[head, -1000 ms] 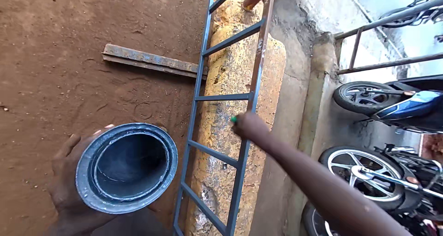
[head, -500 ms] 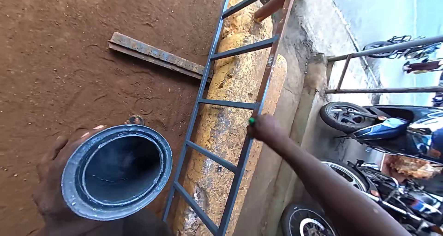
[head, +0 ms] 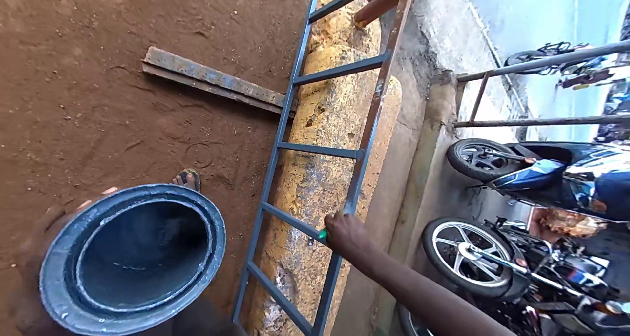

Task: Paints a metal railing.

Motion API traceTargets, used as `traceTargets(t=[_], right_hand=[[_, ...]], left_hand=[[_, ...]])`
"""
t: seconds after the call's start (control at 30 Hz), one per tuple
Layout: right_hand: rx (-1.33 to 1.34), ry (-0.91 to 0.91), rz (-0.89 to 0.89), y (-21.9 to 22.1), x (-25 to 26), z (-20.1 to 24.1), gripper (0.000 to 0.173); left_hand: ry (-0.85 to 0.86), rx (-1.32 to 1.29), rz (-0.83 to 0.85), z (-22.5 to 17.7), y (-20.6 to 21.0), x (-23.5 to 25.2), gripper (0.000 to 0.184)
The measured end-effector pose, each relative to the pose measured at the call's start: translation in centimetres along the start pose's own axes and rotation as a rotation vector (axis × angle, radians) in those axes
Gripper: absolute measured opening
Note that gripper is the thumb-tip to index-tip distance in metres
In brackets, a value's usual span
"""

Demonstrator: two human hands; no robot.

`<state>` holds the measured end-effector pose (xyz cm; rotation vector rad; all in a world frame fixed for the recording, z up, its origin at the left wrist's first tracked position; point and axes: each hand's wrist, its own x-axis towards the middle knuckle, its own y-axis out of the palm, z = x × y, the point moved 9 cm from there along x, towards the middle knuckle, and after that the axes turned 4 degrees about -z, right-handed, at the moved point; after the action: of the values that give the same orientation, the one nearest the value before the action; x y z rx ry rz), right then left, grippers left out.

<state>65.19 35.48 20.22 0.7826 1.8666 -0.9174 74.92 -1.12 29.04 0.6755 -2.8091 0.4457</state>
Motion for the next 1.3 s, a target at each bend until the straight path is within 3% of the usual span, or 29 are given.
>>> traceTargets(t=[0.13,0.2,0.3,0.47,0.53,0.63,0.7,0.8,0.87,0.93,1.03,1.2,1.27,1.3], right_hand=[[0.053,0.023,-0.102,-1.6,-0.4,-0.1,0.027],[0.029,0.029,-0.058,-0.4,-0.1,-0.5,0.027],[0.083,-0.023,0.098,1.0,0.2,-0.1,0.028],[0.154,0.081,-0.346,-8.4,5.2,-6.7,0.023],[0.080,0.046,-0.447,-9.7,5.0,-5.7,0.020],[-0.048,-0.006,-0.177,-3.6,2.9,-1.2,0.025],[-0.080,-0.049,0.073,0.7,0.7,1.8,0.026],[-0.013,-0.001,0.043,-0.6,0.0,2.4,0.027],[-0.010,0.063,-0.051,-1.1,0.4,0.9,0.025],[-0.037,0.016,0.031,0.8,0.2,1.1,0.027],[0.021,-0.041,0.122,0.9,0.3,1.0,0.028],[0.082,0.106,-0.305,-9.3,5.8,-6.1,0.021],[0.037,0.060,-0.418,-10.2,5.4,-5.4,0.020],[0.023,0.027,-0.383,-8.6,4.7,-4.3,0.024]], left_hand=[[-0.110,-0.068,0.052,0.6,-0.4,0.0,0.083],[-0.112,-0.006,0.066,1.0,-0.8,-0.1,0.083],[0.098,0.254,0.131,2.9,-2.0,-2.5,0.081],[0.002,0.147,-0.003,1.1,-1.7,0.2,0.103],[-0.027,0.187,0.009,1.3,-1.8,0.3,0.102],[-0.047,0.228,0.120,3.3,-2.9,-1.6,0.084],[-0.028,0.268,0.180,5.0,-3.9,-3.5,0.085],[-0.060,0.308,0.184,3.8,-4.1,-2.4,0.075],[-0.075,0.269,0.060,2.4,-3.6,-0.3,0.079],[-0.065,0.235,0.062,2.8,-3.8,-0.2,0.084],[-0.102,0.164,0.090,3.7,-4.3,-0.6,0.071],[-0.055,0.193,0.142,3.8,-4.2,-1.0,0.075],[-0.046,0.219,0.133,3.4,-3.6,-0.4,0.080],[-0.067,0.211,0.133,3.2,-3.5,-0.2,0.078]])
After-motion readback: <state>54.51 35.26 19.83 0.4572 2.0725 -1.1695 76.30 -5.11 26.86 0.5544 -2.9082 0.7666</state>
